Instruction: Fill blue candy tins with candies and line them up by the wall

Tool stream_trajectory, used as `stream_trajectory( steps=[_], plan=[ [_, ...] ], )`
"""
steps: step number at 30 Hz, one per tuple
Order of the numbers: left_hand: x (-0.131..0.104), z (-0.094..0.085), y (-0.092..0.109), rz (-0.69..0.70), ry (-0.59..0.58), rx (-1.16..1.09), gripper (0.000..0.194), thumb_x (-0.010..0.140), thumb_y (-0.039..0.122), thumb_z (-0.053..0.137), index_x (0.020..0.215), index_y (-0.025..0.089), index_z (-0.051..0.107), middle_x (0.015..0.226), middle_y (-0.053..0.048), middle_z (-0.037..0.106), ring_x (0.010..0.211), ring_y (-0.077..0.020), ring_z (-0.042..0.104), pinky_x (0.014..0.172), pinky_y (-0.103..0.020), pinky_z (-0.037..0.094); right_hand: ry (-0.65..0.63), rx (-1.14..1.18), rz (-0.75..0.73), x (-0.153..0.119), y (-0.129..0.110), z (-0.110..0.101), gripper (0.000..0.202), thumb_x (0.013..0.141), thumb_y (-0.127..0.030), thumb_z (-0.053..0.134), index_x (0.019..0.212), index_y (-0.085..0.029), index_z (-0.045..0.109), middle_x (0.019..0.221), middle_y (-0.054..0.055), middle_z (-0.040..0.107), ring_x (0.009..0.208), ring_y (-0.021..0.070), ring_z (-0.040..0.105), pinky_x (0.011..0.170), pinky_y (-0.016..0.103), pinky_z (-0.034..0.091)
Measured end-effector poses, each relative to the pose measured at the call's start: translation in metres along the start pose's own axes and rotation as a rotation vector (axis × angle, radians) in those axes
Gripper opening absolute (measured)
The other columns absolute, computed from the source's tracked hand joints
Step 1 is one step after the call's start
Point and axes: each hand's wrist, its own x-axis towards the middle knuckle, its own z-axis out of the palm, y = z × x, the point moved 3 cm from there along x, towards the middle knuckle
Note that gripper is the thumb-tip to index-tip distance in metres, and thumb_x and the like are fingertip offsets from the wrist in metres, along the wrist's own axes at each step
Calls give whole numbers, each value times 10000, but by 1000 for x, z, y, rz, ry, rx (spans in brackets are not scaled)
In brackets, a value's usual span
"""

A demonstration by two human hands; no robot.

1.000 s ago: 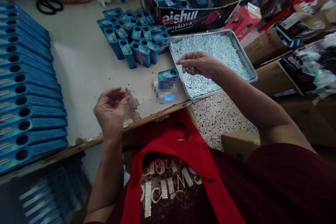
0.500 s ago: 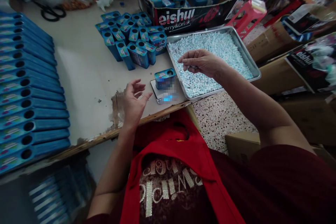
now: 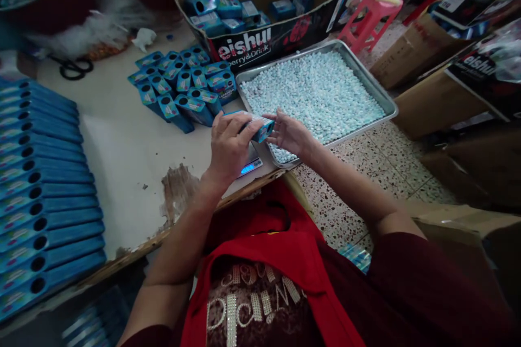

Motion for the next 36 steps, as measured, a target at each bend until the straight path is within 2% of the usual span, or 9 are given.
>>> stream_trajectory(
  steps=[2, 5, 12, 16, 19, 21, 23, 27, 36],
  plan=[
    [8, 0, 8, 23, -30, 36, 307, 1077, 197, 784, 1275, 388, 921, 1366, -36, 871, 1495, -341, 724, 1582, -642, 191, -7, 165, 94, -2, 7, 7, 353, 1313, -475, 592, 1077, -242, 715, 893, 27, 782, 782, 194, 743, 705, 276, 681],
    [9, 0, 2, -73, 20, 93, 341, 1048, 184, 796, 1289, 390, 919, 1364, -41, 873, 1442, -345, 731, 1577, -641, 182, -24, 266, 145, -2, 9, 13, 421, 1349, -429, 431, 1090, -236, 700, 888, 51, 775, 789, 207, 753, 716, 284, 706],
    [-21, -12, -34, -364, 267, -203, 515, 913, 452, 1007, 1364, 275, 835, 1312, -64, 879, 1215, -297, 832, 1166, -421, 669, -127, 124, 128, 8, 2, 4, 296, 1287, -307, 558, 1105, -200, 765, 1025, 133, 836, 1016, 220, 840, 936, 308, 745],
    [-53, -11, -45, -545, 322, -450, 609, 806, 587, 1087, 1270, 295, 822, 1222, -26, 892, 1105, -268, 860, 1039, -391, 730, -109, -434, -244, 15, -25, -25, 286, 1183, -510, 772, 1157, -239, 858, 1257, 146, 869, 1307, 323, 815, 1243, 531, 664],
    [-72, -6, -49, -624, 271, -528, 693, 725, 618, 1142, 1236, 274, 826, 1183, -40, 898, 1088, -282, 869, 1029, -419, 750, 121, -1095, -675, 26, -48, -46, 591, 1235, -779, 595, 1232, -273, 902, 1559, 148, 781, 1627, 418, 633, 1402, 657, 477],
    [-79, -7, -51, -618, 248, -568, 785, 685, 595, 1174, 1305, 266, 824, 1272, -70, 898, 1170, -296, 874, 1091, -436, 742, 234, -1289, -806, 36, -53, -57, 698, 1289, -773, 424, 1292, -272, 910, 1608, 147, 735, 1648, 409, 605, 1400, 643, 451],
    [-81, -13, -52, -580, 230, -572, 870, 685, 568, 1189, 1414, 294, 802, 1431, -98, 873, 1332, -314, 853, 1202, -458, 707, 232, -1300, -834, 44, -51, -63, 659, 1308, -692, 407, 1326, -262, 906, 1505, 143, 767, 1507, 371, 694, 1325, 596, 516],
    [-86, -43, -47, -540, 220, -461, 827, 821, 537, 1140, 1528, 362, 749, 1532, -96, 828, 1513, -331, 785, 1298, -520, 657, 191, -1468, -911, 39, -40, -58, 305, 1162, -466, 734, 1291, -248, 904, 1352, 137, 814, 1346, 373, 726, 1277, 583, 532],
    [-92, -105, -27, -544, 626, -397, 580, 829, 488, 1127, 1238, 200, 834, 1151, -65, 861, 1101, -202, 799, 965, -317, 694, 84, -2083, -661, 29, -31, -37, 462, 1073, -271, 762, 1503, -148, 876, 1456, 233, 795, 1417, 482, 679, 1201, 627, 557]
  ],
)
